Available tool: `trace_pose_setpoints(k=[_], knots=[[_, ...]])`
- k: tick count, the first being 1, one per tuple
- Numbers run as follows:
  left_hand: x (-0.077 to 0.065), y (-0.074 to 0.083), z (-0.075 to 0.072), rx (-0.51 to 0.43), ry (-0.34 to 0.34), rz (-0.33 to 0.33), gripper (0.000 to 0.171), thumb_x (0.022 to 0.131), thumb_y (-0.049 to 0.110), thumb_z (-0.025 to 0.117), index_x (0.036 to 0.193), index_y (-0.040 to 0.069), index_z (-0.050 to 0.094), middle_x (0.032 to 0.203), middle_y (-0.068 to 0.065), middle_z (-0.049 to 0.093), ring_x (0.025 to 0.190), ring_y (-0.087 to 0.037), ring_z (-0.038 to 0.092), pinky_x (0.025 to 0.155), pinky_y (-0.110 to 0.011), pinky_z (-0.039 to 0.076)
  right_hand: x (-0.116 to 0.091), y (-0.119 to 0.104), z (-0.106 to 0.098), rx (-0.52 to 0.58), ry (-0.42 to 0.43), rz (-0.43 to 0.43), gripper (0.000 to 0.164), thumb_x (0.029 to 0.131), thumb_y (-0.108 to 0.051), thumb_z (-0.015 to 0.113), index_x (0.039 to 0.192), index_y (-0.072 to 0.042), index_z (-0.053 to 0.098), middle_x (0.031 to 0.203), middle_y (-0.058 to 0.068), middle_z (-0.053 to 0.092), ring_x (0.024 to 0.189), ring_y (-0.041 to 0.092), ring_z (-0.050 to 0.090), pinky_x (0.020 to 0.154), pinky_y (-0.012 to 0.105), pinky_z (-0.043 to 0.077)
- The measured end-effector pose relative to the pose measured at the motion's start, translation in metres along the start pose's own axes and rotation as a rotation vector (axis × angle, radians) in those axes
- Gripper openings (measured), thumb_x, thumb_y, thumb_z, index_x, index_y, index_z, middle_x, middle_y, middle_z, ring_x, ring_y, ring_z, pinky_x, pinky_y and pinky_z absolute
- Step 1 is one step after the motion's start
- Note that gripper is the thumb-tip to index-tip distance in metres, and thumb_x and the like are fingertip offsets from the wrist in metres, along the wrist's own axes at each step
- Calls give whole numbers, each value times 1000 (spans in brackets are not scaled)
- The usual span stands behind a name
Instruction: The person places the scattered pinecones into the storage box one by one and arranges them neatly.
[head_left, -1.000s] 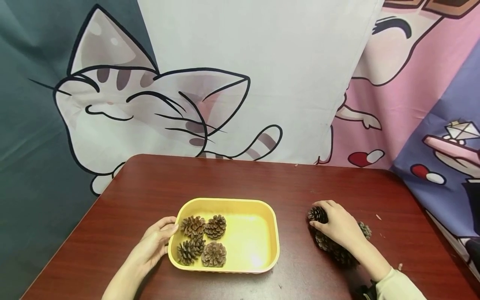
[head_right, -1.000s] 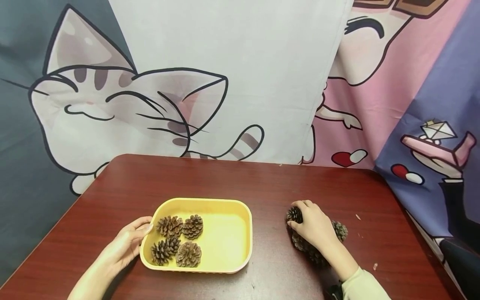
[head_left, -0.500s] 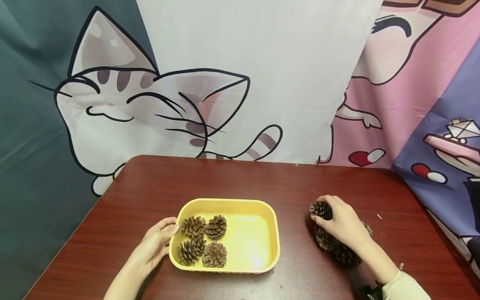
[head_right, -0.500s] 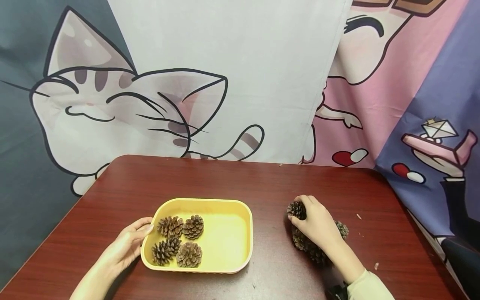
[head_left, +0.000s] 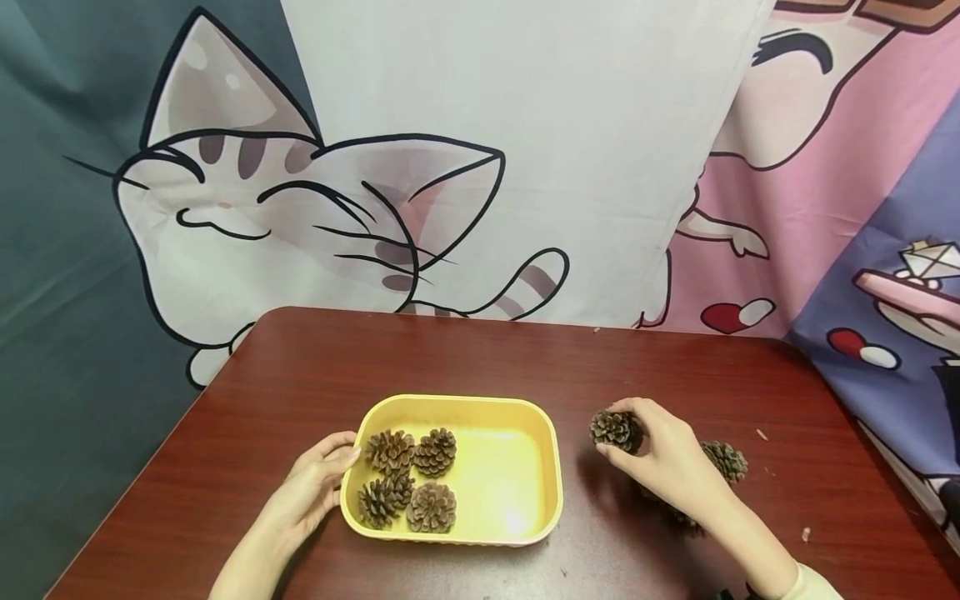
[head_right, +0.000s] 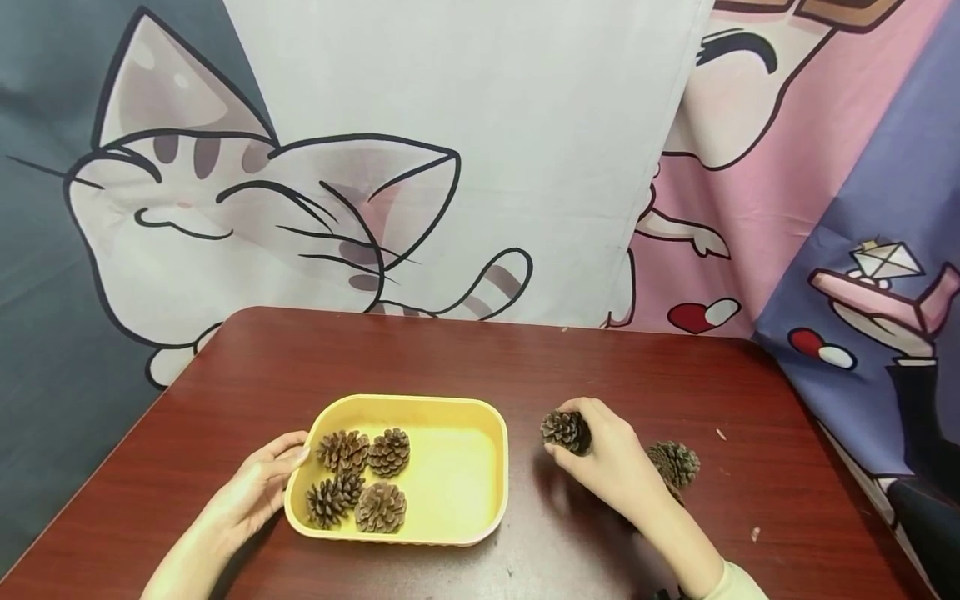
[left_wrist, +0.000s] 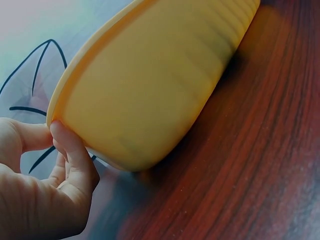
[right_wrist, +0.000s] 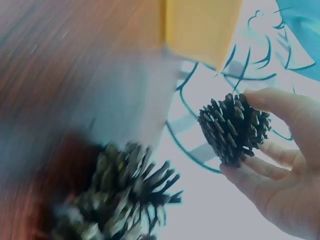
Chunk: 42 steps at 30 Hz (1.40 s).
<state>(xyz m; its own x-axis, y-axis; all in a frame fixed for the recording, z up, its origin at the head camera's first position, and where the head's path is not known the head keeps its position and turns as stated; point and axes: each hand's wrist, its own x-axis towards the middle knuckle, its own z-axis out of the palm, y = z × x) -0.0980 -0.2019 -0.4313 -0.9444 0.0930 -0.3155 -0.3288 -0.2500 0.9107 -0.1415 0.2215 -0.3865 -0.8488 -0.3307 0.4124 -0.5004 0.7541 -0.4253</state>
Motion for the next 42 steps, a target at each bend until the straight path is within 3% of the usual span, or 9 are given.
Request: trace_pose_setpoints(k=[7,12,20,24,31,37,42], knots=[[1,0,1,4,17,-3,18,92,7,52,108,10,43,87,4,59,84,-12,61,67,-29,53,0,-22,-1,168,-88,-56,43,75,-28,78,112,-23,56,106,-17,58,98,4,59,81,26,52],[0,0,0,0,8,-1,19,92,8,52,109,10,43,86,4,60,82,-11,61,66,-28,52,1,-39,1,286,-183,-126,42,79,-32,75,115,-27,55,112,-17,57,105,5,57,86,29,51],[0,0,-1,-1,17,-1,20,92,7,52,109,9,43,86,4,60,82,-12,61,66,-28,53,6,-56,15,410,-224,-249,43,80,-30,74,118,-24,54,113,-13,59,108,8,57,91,31,48],[0,1,1,15,4,-4,20,92,9,53,109,9,42,88,4,60,83,-12,62,66,-29,53,6,-59,24,419,-257,-266,41,81,-32,72,117,-23,55,112,-13,60,107,9,58,89,35,49],[1,3,3,34,-1,5,18,92,10,53,108,9,44,89,4,60,84,-13,62,68,-32,53,4,-67,40,345,-356,-255,41,81,-45,68,116,-28,55,109,-18,59,104,5,58,87,31,49],[0,3,2,35,2,-5,16,92,10,53,106,11,45,89,4,60,84,-12,62,69,-32,53,6,-72,54,323,-443,-280,40,83,-47,65,116,-26,55,110,-18,58,102,1,55,88,27,47],[0,3,2,38,9,-11,18,92,10,53,108,10,44,89,4,59,84,-12,61,68,-31,52,14,-73,64,314,-518,-304,38,83,-41,68,115,-23,55,105,-16,58,80,-1,54,87,26,47]])
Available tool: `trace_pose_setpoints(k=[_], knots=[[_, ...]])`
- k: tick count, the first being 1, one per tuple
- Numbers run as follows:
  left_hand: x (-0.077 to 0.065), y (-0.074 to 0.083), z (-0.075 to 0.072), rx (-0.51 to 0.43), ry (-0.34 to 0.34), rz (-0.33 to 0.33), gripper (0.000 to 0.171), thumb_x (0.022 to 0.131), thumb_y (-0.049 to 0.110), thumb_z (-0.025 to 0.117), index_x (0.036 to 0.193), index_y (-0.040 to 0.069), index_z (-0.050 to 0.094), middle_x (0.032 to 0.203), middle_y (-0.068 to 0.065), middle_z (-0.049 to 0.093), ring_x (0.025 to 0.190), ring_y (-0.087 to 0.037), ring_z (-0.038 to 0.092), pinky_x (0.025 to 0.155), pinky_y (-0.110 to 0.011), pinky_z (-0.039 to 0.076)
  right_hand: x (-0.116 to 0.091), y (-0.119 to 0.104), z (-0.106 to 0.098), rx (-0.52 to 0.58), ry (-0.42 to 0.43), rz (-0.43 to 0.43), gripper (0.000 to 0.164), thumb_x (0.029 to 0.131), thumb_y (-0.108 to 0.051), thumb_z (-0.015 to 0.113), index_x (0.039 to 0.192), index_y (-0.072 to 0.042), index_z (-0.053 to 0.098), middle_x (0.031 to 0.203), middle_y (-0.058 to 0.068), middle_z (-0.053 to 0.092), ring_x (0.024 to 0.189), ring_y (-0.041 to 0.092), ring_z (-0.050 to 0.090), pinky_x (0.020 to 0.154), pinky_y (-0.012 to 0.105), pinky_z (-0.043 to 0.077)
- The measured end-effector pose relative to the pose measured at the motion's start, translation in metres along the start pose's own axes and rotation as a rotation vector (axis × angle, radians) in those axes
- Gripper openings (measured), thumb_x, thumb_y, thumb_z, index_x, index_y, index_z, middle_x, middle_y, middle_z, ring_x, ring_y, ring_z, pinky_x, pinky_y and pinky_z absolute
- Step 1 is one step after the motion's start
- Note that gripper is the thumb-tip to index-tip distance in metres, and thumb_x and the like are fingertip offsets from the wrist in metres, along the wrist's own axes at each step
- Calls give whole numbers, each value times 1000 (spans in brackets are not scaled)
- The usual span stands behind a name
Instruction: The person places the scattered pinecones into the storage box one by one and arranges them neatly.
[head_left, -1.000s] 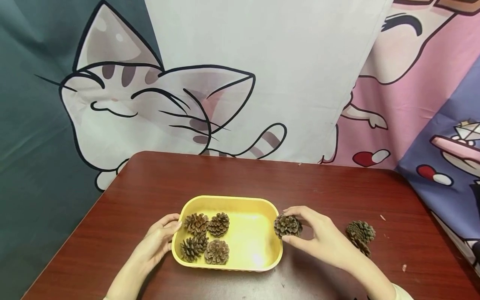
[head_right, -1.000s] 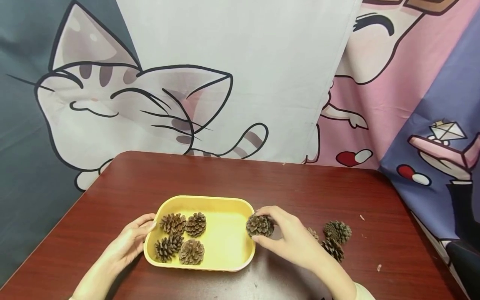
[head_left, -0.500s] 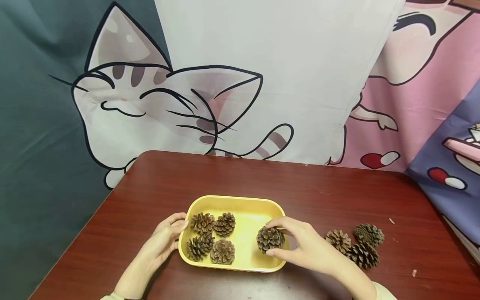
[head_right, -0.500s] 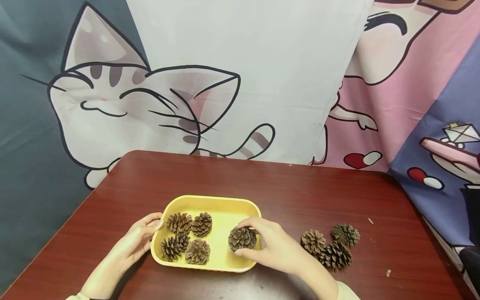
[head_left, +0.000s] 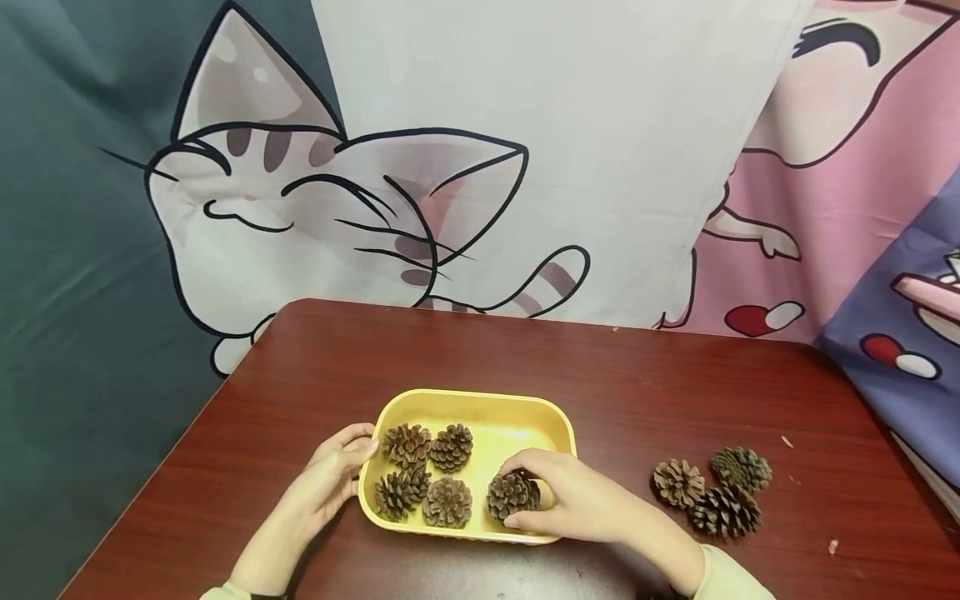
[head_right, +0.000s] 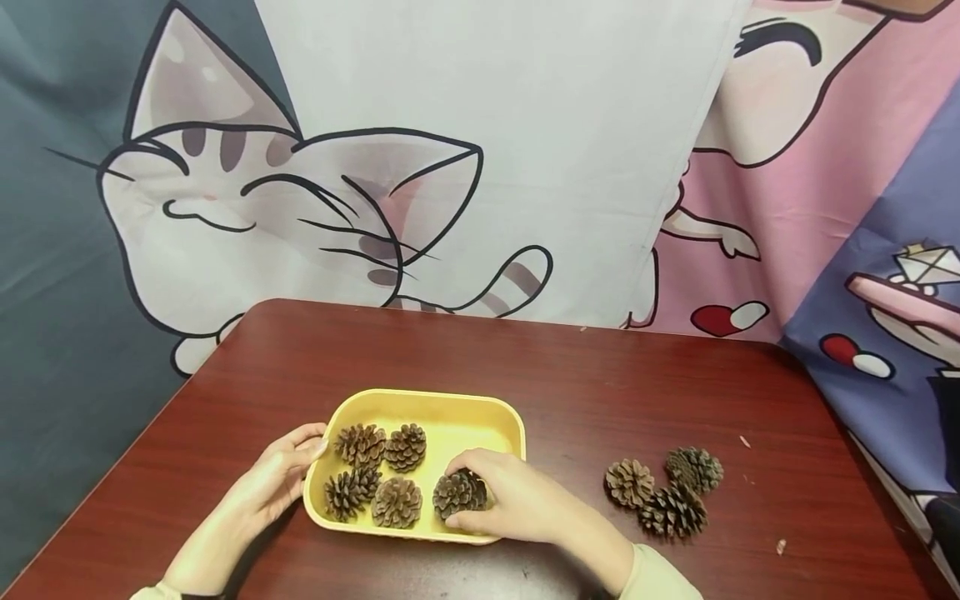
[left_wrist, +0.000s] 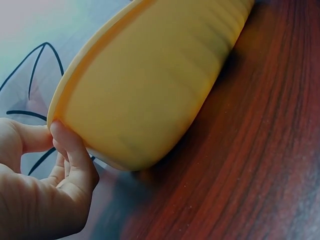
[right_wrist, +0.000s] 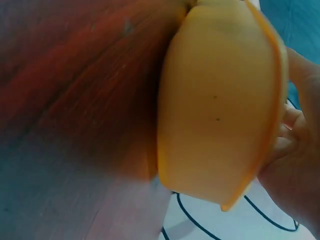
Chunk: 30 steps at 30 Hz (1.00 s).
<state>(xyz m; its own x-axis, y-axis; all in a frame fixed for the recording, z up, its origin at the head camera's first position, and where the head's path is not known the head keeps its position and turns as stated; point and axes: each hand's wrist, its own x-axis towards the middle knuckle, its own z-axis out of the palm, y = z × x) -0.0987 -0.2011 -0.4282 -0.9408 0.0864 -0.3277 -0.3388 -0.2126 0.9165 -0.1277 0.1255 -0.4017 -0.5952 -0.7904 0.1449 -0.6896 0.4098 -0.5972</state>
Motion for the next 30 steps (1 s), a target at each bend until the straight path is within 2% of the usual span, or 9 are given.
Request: trace_pose_setpoints(k=[2,6,9,12,16,20,27,29,30], knots=[[0,0,0,1,-3,6,18,92,10,53,108,10,44,89,4,59,84,-12,61,68,-31,53,4,1,1,-17,-30,-5,38,83,-37,69,114,-21,55,104,-15,58,79,-1,53,88,26,47],[1,1,0,-9,-7,18,18,92,9,53,107,10,43,88,4,59,83,-12,62,67,-30,53,12,1,3,-49,-64,-28,38,81,-32,71,113,-18,56,107,-13,59,91,-1,53,89,24,46],[2,1,1,-19,-16,18,18,93,9,52,107,10,43,88,4,58,82,-12,62,66,-30,53,16,0,6,-50,-89,-44,38,81,-32,71,113,-18,57,103,-14,60,81,-1,54,84,21,47],[2,1,1,-23,-25,14,17,93,8,52,107,10,43,87,5,58,81,-11,62,65,-29,53,18,0,8,-55,-130,-41,39,83,-38,68,116,-19,56,80,-11,59,64,-1,47,71,18,46],[1,1,0,-24,-39,11,17,92,8,52,107,10,43,86,5,59,80,-11,62,64,-29,53,18,2,12,-101,-144,-11,44,84,-48,63,120,-23,55,59,-10,45,58,-1,42,61,17,41],[0,1,0,-17,-49,9,18,92,9,53,107,9,43,86,5,60,81,-12,62,65,-29,53,16,2,16,-178,-118,9,46,82,-51,64,120,-28,55,58,-16,43,56,-3,40,58,18,40],[1,1,-1,-22,-48,3,19,92,9,53,108,10,43,85,5,61,82,-13,63,65,-29,53,16,1,18,-234,-116,15,44,81,-48,67,120,-33,54,59,-15,44,54,-2,37,55,18,39],[1,0,-2,-28,-48,2,18,93,9,53,108,10,43,85,5,61,82,-13,63,65,-29,53,17,1,18,-256,-107,6,44,80,-49,66,120,-33,55,63,-16,46,60,-3,42,57,19,41],[1,0,-2,-32,-48,2,18,93,9,53,107,10,43,85,5,61,82,-13,63,65,-29,53,17,1,18,-269,-98,-3,44,81,-49,66,120,-32,56,68,-16,52,65,-2,48,59,20,43]])
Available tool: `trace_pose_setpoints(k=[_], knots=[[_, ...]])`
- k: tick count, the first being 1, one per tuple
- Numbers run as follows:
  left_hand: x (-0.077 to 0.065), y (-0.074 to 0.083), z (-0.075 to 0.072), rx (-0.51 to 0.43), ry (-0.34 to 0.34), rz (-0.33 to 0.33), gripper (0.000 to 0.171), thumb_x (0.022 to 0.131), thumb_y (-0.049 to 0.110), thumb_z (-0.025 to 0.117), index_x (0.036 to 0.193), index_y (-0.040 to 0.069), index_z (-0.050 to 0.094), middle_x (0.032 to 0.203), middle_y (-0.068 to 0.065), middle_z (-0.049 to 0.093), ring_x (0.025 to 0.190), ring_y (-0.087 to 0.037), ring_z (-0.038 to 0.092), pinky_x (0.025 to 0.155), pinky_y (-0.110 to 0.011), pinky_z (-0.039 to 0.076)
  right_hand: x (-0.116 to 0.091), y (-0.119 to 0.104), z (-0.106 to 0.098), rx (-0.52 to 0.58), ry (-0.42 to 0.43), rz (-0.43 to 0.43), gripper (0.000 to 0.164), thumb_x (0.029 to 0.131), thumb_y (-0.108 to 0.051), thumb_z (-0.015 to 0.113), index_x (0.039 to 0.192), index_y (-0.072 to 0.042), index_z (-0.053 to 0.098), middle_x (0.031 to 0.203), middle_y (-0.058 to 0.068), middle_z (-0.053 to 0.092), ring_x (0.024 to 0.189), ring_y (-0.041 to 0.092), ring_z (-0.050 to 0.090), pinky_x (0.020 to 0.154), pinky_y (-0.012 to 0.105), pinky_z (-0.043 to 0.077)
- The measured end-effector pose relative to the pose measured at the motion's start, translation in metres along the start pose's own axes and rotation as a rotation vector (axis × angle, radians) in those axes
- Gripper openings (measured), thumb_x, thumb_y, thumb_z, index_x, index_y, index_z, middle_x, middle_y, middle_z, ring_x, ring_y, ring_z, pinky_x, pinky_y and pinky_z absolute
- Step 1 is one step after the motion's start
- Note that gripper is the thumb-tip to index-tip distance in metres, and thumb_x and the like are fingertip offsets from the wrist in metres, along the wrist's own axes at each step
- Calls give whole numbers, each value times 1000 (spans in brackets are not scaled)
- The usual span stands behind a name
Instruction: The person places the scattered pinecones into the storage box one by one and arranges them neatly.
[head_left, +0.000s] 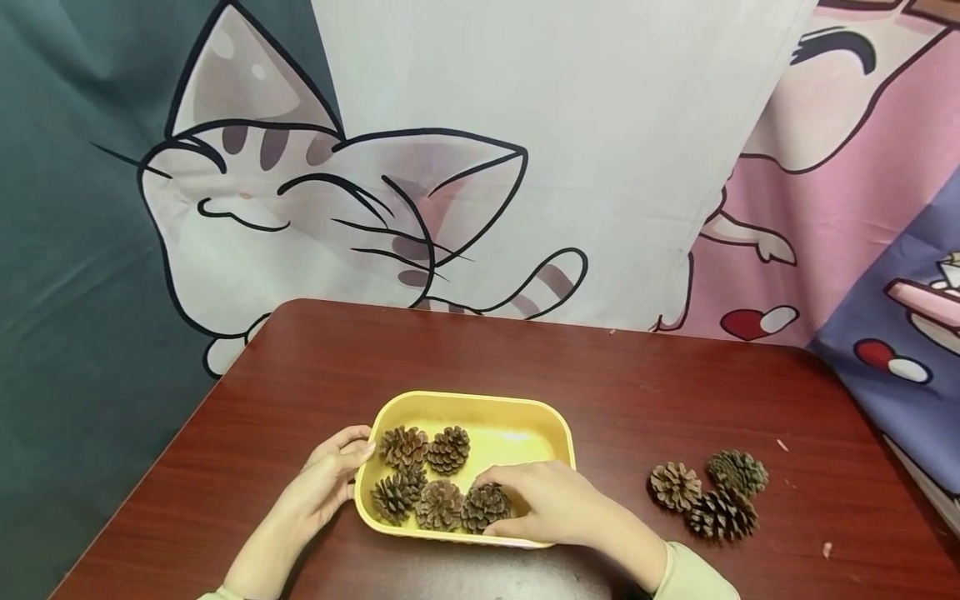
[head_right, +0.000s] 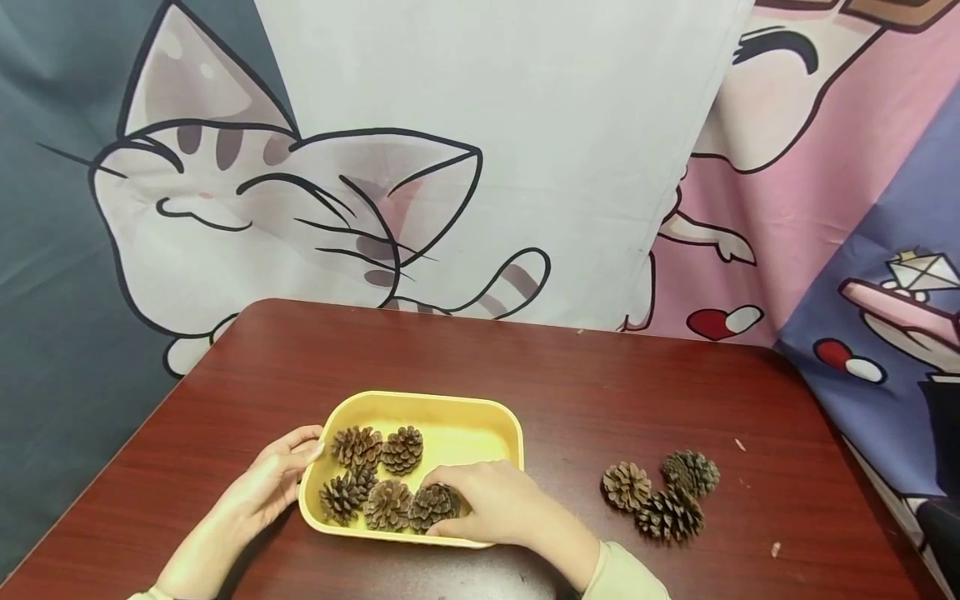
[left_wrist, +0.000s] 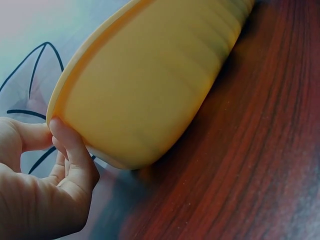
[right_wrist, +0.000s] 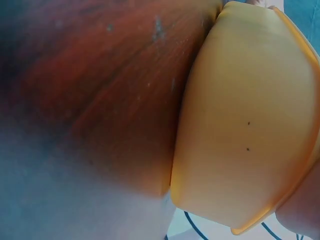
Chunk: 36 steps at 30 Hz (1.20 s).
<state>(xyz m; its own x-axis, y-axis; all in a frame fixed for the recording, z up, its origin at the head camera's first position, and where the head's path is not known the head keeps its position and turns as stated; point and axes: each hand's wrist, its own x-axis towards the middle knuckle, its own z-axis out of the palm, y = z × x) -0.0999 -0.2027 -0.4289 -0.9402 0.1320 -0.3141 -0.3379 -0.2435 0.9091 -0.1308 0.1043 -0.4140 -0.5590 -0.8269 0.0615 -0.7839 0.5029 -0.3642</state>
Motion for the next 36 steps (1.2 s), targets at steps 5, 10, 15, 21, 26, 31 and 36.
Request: trace_pose_setpoints(k=[5,10,15,21,26,31,36], knots=[[2,-1,1,7,4,-1,18,93,9,52,108,10,42,87,5,61,83,-13,63,65,-28,53,-1,1,1,-79,47,-29,45,83,-54,61,121,-31,57,109,-16,62,100,3,58,76,29,51],[1,-2,-1,21,16,-5,20,92,10,54,108,10,42,87,4,61,82,-13,63,64,-28,53,-1,2,4,-110,54,-45,48,87,-61,50,122,-29,57,117,-15,61,105,5,58,80,32,51],[-2,-1,-3,16,2,-11,21,93,10,53,109,9,41,88,3,60,83,-14,63,64,-28,53,0,2,7,-106,76,-58,50,87,-63,46,121,-28,58,116,-15,61,105,4,58,80,31,51],[-3,2,-4,5,-22,-6,20,93,9,52,109,10,41,87,3,59,83,-13,62,64,-28,53,0,1,7,-96,99,-52,53,86,-64,48,122,-27,59,114,-14,63,103,5,59,79,30,51],[-1,4,-3,2,-32,10,19,93,9,52,109,10,42,86,4,60,84,-14,62,67,-29,53,1,1,3,-108,92,-34,56,85,-65,46,124,-27,58,113,-13,63,102,5,59,79,30,51],[0,2,-4,-19,-48,14,17,94,9,51,108,11,43,86,5,60,84,-14,62,67,-29,53,0,0,2,-112,92,-37,53,86,-64,47,122,-27,58,115,-14,62,105,5,58,80,32,51],[1,-3,-3,-28,-45,5,17,94,9,51,108,12,43,88,4,59,84,-13,62,66,-28,53,-3,0,5,-118,101,-29,53,85,-64,47,121,-28,59,116,-15,61,105,5,58,79,32,51]])
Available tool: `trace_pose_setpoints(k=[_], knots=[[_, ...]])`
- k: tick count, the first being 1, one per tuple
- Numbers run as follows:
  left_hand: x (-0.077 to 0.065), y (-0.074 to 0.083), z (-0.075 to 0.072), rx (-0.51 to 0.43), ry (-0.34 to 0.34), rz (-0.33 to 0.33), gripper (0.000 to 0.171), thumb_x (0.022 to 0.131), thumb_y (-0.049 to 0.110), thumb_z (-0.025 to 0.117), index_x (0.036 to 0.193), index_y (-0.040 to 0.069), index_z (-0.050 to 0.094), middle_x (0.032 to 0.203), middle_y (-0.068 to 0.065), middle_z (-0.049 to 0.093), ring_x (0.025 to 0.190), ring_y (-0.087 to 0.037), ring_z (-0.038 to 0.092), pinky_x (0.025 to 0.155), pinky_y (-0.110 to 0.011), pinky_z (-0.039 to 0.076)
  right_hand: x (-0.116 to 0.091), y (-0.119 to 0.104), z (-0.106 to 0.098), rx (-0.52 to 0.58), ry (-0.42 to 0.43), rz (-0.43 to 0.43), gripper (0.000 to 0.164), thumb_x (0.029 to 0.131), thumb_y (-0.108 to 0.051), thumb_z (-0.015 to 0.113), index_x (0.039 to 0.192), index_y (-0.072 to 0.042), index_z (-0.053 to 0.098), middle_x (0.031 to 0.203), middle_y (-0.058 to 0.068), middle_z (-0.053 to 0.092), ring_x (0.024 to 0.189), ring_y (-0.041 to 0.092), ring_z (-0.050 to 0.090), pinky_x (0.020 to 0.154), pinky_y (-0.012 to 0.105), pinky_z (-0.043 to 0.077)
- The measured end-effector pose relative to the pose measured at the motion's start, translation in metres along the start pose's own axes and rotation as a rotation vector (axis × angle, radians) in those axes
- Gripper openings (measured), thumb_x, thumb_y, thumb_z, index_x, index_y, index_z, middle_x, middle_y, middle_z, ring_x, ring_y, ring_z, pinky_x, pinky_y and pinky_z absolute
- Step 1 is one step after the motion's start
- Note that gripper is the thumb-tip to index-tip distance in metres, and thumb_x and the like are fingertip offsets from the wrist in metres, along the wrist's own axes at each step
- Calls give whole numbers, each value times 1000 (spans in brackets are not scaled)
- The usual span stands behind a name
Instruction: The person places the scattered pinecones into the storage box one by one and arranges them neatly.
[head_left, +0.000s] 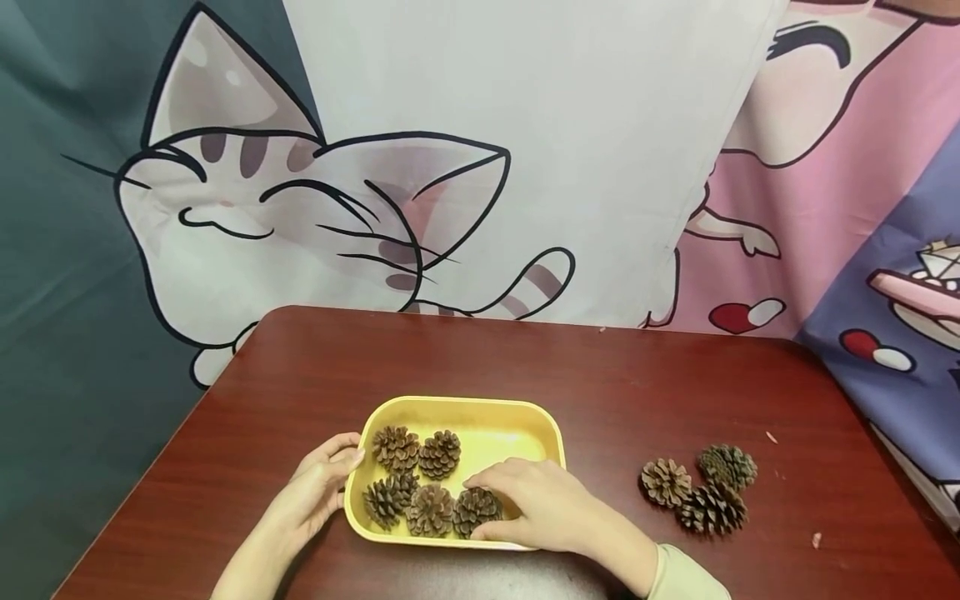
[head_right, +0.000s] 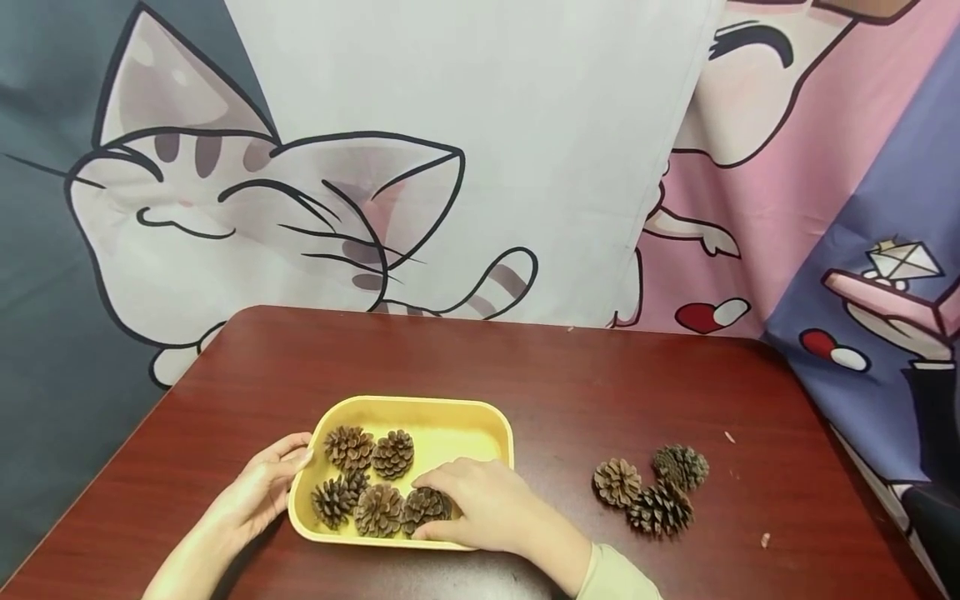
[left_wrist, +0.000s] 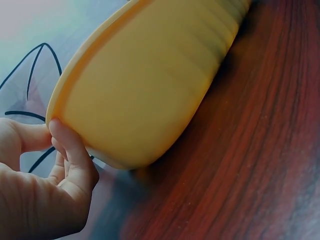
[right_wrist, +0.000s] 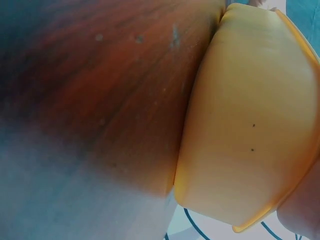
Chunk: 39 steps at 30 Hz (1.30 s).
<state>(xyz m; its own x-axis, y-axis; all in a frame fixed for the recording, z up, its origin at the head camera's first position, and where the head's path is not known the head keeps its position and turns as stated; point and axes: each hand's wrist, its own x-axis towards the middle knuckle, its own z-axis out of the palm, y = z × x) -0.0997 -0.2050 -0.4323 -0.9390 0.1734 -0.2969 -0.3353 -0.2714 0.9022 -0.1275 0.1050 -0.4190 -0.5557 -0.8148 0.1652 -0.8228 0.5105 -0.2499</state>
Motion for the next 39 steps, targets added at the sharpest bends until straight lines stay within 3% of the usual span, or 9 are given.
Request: trace_pose_setpoints(k=[11,16,21,24,28,39], knots=[[-1,-1,-1,40,18,-3,15,94,12,51,107,12,44,94,3,57,86,-12,60,68,-29,53,-1,-1,3,5,39,-12,52,85,-64,48,120,-26,59,109,-14,62,100,3,58,74,28,52],[-1,0,-6,52,2,2,14,95,13,50,108,13,43,94,4,57,88,-13,60,69,-31,53,2,-2,0,32,35,-35,52,87,-61,49,122,-24,58,119,-13,60,108,5,56,82,29,50],[2,-1,-7,54,-24,-8,14,96,14,49,109,14,43,96,4,57,90,-13,60,72,-33,53,-4,2,-10,167,9,-53,52,89,-55,52,127,-20,55,130,-5,54,119,10,49,97,34,43],[2,-3,-7,51,-41,-18,14,96,13,49,109,14,43,96,4,57,91,-14,61,73,-33,52,-15,7,-17,210,47,-51,50,88,-51,56,128,-20,54,133,-3,51,123,12,46,99,37,41],[2,-3,-6,42,-27,-34,14,95,14,50,108,15,43,94,4,57,88,-14,61,71,-32,52,-36,12,-28,167,103,15,46,87,-47,60,128,-28,52,136,-7,48,123,13,47,96,41,43],[1,-3,-5,79,30,-26,17,94,15,53,108,14,44,89,5,59,86,-12,60,69,-33,52,-90,22,-50,96,130,168,44,87,-42,62,128,-36,49,136,-12,45,122,9,46,89,40,47]])
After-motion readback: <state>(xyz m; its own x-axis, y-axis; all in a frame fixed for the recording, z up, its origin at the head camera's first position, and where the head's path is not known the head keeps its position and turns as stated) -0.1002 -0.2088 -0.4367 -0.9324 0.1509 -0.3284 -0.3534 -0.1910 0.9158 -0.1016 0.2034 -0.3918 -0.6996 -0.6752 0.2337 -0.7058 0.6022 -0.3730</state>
